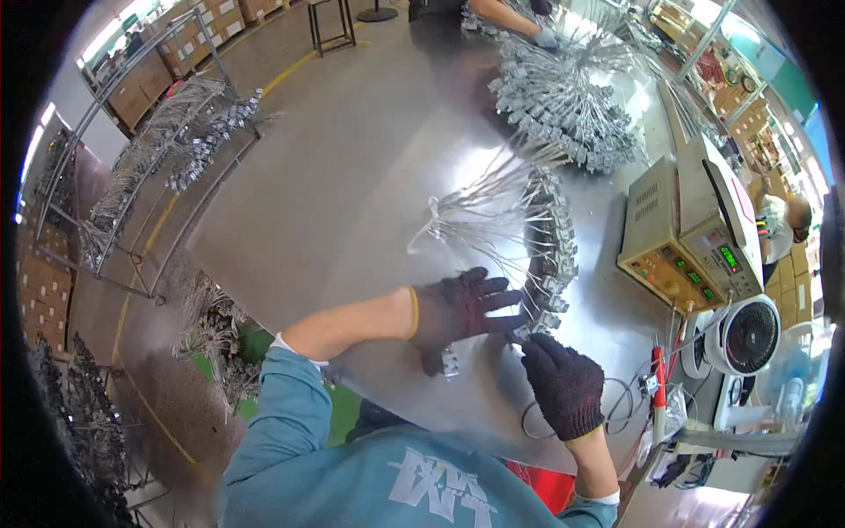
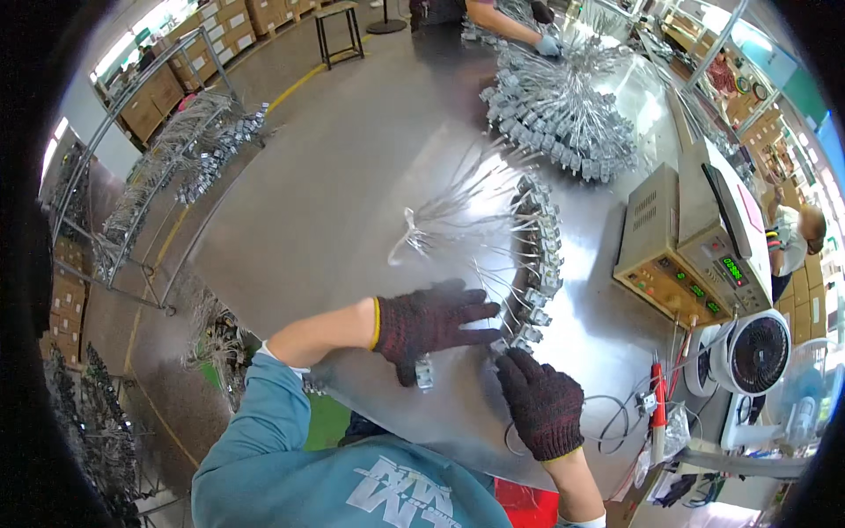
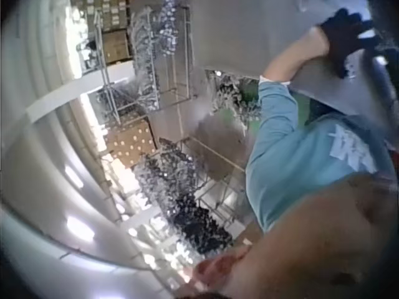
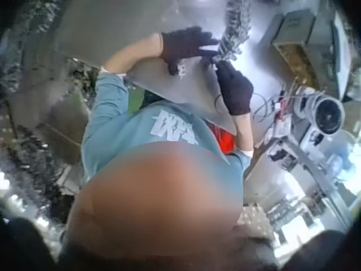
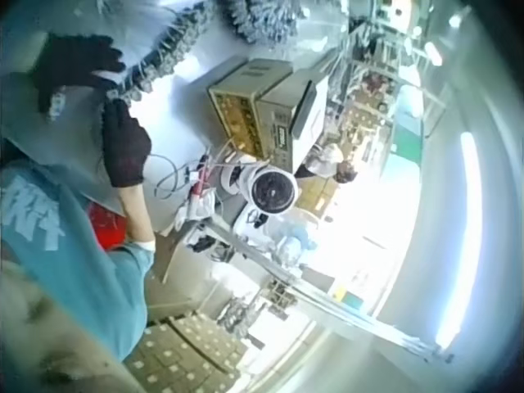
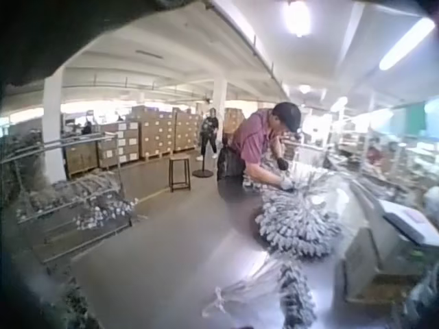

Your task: Organizing and testing strings of LED lights on a production workbench.

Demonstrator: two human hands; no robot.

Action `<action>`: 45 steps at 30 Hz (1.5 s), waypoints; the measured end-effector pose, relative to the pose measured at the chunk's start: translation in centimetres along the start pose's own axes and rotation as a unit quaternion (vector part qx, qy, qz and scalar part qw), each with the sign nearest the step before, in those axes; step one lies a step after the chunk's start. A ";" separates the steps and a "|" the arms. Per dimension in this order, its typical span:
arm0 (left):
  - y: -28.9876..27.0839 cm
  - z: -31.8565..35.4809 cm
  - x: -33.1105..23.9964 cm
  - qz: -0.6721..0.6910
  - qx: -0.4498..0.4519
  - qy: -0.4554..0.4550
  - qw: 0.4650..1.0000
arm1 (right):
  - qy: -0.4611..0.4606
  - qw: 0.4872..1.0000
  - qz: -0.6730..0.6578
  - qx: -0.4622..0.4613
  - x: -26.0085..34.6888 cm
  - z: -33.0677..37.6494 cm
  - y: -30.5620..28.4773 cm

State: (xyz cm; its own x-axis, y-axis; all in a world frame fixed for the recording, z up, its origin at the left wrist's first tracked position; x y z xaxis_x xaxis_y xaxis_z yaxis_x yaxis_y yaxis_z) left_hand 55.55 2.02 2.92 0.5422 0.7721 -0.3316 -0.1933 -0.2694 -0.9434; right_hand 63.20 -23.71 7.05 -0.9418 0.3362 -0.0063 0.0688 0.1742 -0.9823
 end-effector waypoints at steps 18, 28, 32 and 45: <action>7.0 -6.5 1.5 0.018 -0.287 0.040 0.957 | -0.018 1.000 -0.020 0.002 -1.2 -0.3 -0.5; 6.1 -5.9 1.8 -0.005 -0.318 -0.005 0.948 | -0.003 0.999 -0.008 0.034 -1.6 -1.3 0.2; 7.1 -5.9 1.9 -0.026 -0.303 -0.002 0.953 | 0.100 0.991 -0.090 -0.005 -0.3 -0.8 -0.1; 8.8 -6.6 2.1 -0.058 -0.224 -0.044 0.972 | -0.013 1.000 0.005 0.008 0.6 -0.7 1.1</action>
Point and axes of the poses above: each hand's wrist, its own z-axis away from the middle knuckle, its own y-axis out of the palm, x = y × z, the point moved 2 cm from there along -z, towards the middle knuckle, and after that the axes turned 5 degrees about z, right-handed, at the moved point
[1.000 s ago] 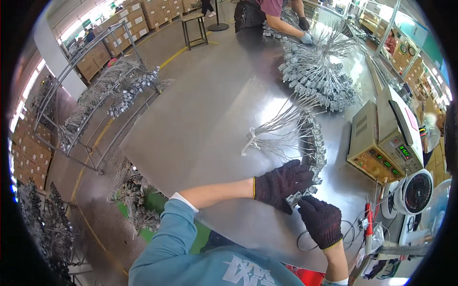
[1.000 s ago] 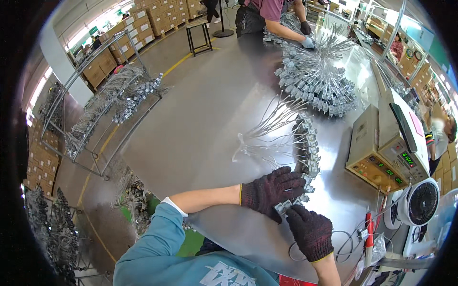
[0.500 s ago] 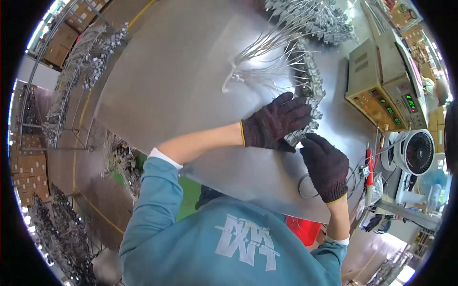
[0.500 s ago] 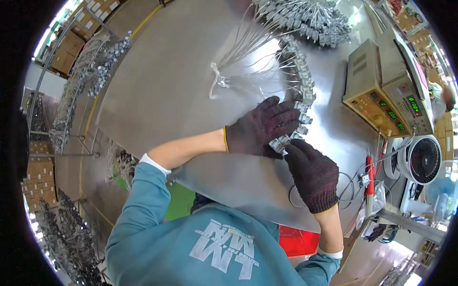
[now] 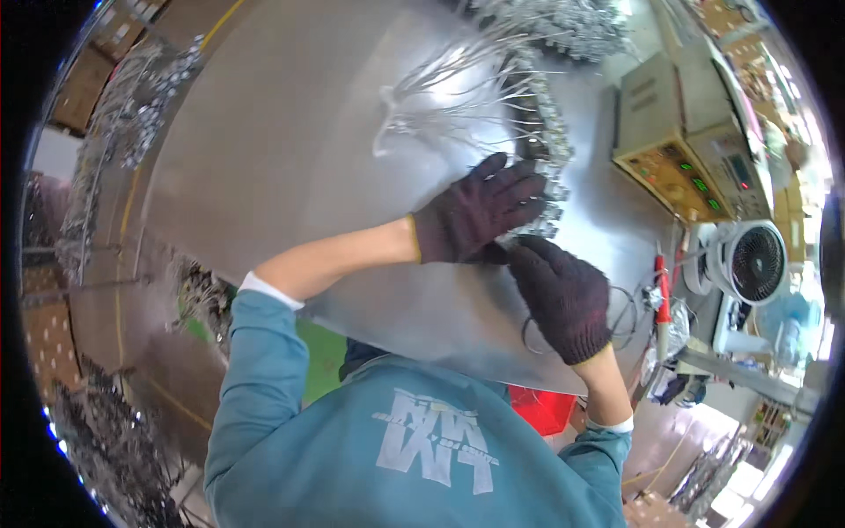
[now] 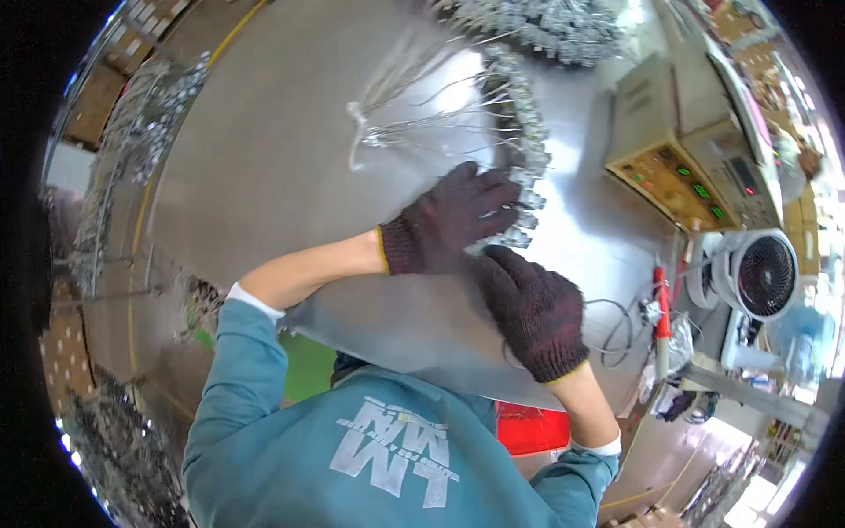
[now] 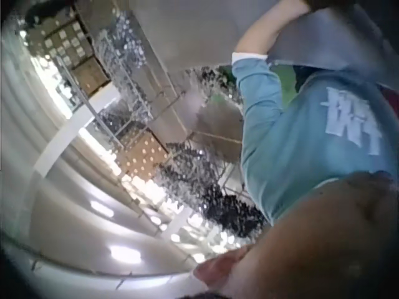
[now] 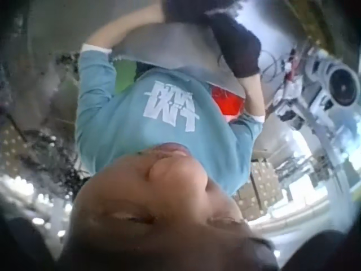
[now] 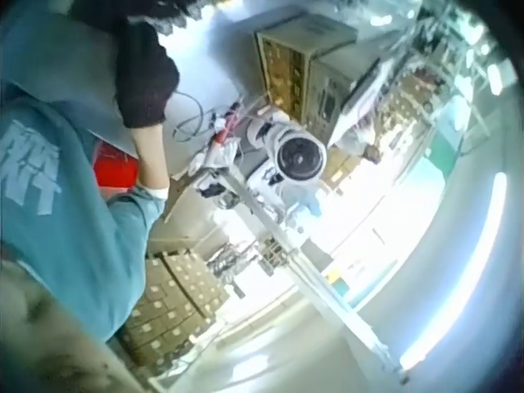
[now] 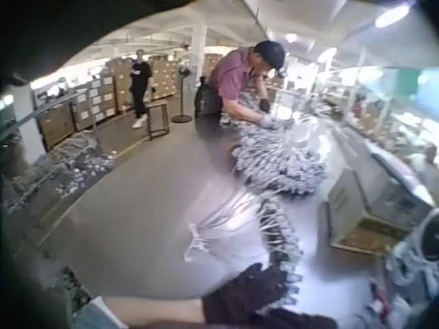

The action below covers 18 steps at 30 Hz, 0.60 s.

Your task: Organizing and testing strings of LED lights on a production workbench.

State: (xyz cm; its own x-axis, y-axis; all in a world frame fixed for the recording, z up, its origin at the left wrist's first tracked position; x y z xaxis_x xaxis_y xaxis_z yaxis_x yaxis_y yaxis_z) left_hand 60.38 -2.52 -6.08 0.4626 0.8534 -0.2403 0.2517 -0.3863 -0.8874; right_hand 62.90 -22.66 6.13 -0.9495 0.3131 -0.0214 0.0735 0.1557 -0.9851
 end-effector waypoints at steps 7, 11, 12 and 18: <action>0.1 1.4 -0.7 -0.027 -0.072 0.005 0.997 | -0.014 0.998 0.032 0.046 0.1 0.9 1.3; 0.8 1.1 -0.6 -0.035 -0.094 0.002 0.995 | -0.059 0.994 0.069 0.065 -0.9 1.0 1.4; 0.9 0.8 -0.4 -0.038 -0.095 0.002 0.995 | -0.060 0.993 0.081 0.061 -1.1 1.1 1.5; 0.1 0.0 0.1 -0.020 -0.116 0.016 0.993 | -0.068 0.995 0.062 0.028 -1.1 -0.5 0.5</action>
State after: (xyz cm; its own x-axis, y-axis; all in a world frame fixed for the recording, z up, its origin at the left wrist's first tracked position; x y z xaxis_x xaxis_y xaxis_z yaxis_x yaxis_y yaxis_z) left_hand 60.44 -2.46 -6.24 0.4736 0.8596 -0.1920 0.4576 -0.4264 -0.7803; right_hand 64.14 -22.43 5.79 -0.9671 0.1956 -0.1630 0.1794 0.0695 -0.9813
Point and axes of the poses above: each hand's wrist, its own z-axis away from the middle knuckle, its own y-axis out of the palm, x = y × z, the point moved 2 cm from there along -z, towards the middle knuckle, and after that the axes turned 5 degrees about z, right-handed, at the moved point
